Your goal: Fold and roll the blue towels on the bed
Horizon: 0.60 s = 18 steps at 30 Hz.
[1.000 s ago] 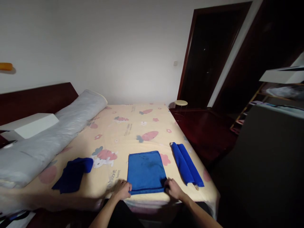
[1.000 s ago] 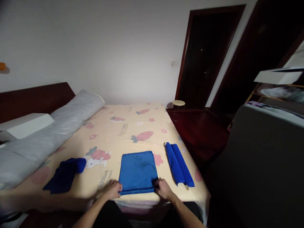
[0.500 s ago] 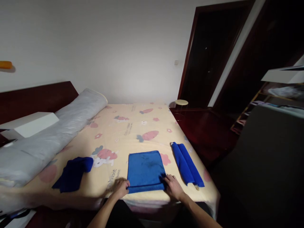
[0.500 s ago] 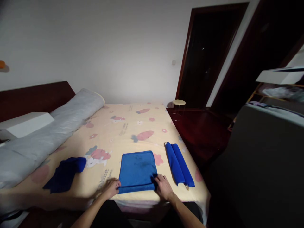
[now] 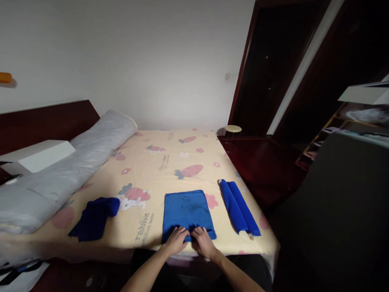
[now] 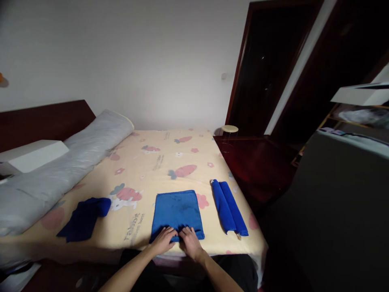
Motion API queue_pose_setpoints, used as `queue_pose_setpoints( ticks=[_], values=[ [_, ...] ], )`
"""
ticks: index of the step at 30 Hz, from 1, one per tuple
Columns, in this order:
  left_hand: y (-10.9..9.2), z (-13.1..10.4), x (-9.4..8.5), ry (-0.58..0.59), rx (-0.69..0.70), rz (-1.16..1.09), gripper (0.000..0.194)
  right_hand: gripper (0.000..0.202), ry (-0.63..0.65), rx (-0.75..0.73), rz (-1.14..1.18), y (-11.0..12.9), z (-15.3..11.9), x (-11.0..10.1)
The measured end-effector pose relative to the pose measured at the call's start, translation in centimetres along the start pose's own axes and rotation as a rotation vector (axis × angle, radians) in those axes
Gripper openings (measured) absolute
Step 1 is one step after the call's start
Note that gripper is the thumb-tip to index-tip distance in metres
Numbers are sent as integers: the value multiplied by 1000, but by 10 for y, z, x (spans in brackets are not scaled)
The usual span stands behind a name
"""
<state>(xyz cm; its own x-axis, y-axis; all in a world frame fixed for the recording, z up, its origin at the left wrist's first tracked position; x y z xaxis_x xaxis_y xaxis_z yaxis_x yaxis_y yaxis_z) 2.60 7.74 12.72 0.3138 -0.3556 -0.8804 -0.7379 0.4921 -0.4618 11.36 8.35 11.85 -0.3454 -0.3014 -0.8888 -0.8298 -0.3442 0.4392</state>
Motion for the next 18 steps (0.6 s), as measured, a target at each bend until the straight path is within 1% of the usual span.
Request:
queue_pose_setpoints(
  ticks=[2,4,6,9,10,11,12,14,16,18],
  values=[
    [6,-2,1,-9,-23,-5,34,37,-9,29,9,-3,2,1],
    [17,-8,-4,-29,-54,-3,35,41,-23,50,12,-13,3,-3],
    [33,-17,-14,-53,-93,2,38,46,-52,97,-1,-32,2,-13],
    [55,-33,-31,-90,-169,15,43,50,-122,211,-29,-66,-2,-32],
    [59,-37,-35,-103,-190,21,43,50,-148,231,-26,-72,-4,-37],
    [60,-39,-38,-114,-201,26,44,48,-169,229,-13,-73,-5,-41],
    [58,-39,-38,-123,-200,30,44,46,-182,206,8,-68,-5,-43],
    [45,-32,-31,-123,-158,30,43,42,-157,125,52,-46,-3,-38],
    [26,-20,-17,-98,-92,20,40,38,-82,45,77,-18,1,-25],
    [13,-9,-4,-65,-49,12,37,32,-19,7,79,3,7,-11]
  ],
)
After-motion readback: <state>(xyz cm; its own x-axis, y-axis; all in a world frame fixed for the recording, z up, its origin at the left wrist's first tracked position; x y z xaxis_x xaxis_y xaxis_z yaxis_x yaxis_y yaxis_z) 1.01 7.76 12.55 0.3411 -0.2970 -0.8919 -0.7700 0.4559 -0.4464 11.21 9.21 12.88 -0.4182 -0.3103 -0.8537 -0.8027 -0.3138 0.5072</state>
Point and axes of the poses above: each hand's wrist, its own z-axis towards the middle knuckle, its own x-axis out of the palm, y = z × x, the point moved 10 cm from there along z, towards the middle knuckle, and after that the axes turned 14 degrees about x, right-handed, at the moved point
